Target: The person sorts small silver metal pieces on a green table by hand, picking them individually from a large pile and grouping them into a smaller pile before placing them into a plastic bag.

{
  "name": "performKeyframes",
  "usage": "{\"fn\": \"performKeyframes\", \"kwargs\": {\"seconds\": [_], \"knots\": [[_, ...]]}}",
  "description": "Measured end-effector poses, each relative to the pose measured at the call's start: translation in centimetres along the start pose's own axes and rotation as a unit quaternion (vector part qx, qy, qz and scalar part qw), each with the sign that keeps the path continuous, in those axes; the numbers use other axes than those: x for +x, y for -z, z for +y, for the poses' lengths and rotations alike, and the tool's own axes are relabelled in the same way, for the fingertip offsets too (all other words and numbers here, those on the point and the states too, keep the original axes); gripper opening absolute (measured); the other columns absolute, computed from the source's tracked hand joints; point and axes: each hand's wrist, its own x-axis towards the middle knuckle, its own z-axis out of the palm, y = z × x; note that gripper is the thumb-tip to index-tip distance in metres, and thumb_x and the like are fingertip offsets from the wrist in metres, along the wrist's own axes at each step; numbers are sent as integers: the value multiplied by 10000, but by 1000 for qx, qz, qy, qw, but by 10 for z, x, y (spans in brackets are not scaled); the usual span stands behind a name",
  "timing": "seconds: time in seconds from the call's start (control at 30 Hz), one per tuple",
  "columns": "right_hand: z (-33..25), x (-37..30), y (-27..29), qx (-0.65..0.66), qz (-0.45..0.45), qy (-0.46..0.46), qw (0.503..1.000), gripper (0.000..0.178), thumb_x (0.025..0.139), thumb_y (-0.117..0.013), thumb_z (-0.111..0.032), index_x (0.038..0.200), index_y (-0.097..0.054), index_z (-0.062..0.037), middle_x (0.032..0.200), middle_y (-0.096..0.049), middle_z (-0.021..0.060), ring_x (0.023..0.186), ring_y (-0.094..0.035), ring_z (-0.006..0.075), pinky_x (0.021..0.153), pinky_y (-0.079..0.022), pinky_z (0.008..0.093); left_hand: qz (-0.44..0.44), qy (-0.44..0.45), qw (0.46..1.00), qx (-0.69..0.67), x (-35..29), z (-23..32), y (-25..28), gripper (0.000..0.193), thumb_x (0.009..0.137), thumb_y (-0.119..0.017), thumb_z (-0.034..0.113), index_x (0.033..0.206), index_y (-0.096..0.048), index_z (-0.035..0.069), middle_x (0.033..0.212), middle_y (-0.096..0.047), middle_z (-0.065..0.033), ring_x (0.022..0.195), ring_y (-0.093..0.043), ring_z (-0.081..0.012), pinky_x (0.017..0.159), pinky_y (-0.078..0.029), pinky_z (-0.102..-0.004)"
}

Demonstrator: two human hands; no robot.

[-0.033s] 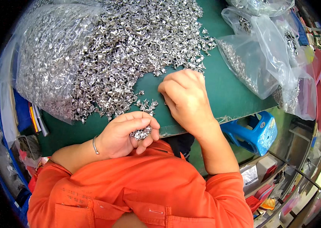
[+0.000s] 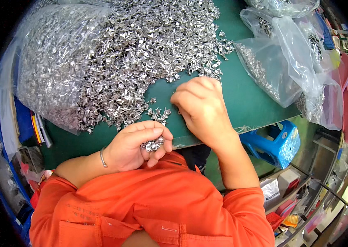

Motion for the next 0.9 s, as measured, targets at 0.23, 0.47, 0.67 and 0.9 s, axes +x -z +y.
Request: {"fn": "performKeyframes", "kwargs": {"seconds": [0.23, 0.47, 0.67, 0.9], "knots": [[-3, -2, 1, 24, 80, -56, 995, 160, 744, -743, -20, 870, -674, -89, 867, -683, 33, 863, -636, 258, 835, -445, 383, 4, -1, 1000, 7, 1, 0, 0, 247, 1035, -482, 199, 1080, -611, -7, 935, -656, -126, 747, -601, -156, 515, -498, -269], [4, -1, 5, 92, 65, -51, 992, 188, 748, -721, 51, 885, -678, -71, 915, -695, 59, 869, -651, 266, 824, -472, 377, 8, 2, 1000, 4, 0, 0, 0, 246, 1037, -480, 204, 1073, -614, 1, 930, -656, -121, 744, -598, -156, 513, -495, -271], [1, -8, 6, 59, 89, -112, 988, 167, 761, -706, 48, 878, -678, -68, 890, -687, 63, 871, -643, 273, 815, -469, 378, 9, 10, 1000, 4, 1, 2, -1, 249, 1040, -478, 214, 1068, -614, 7, 926, -655, -117, 742, -597, -155, 511, -492, -271], [-10, -10, -4, 10, 20, -112, 993, 137, 742, -775, -59, 849, -699, -96, 864, -652, 26, 859, -602, 248, 783, -430, 374, 8, 7, 1000, -2, 1, 2, 0, 251, 1042, -476, 215, 1068, -615, 7, 924, -655, -117, 739, -597, -152, 505, -490, -270]]}}
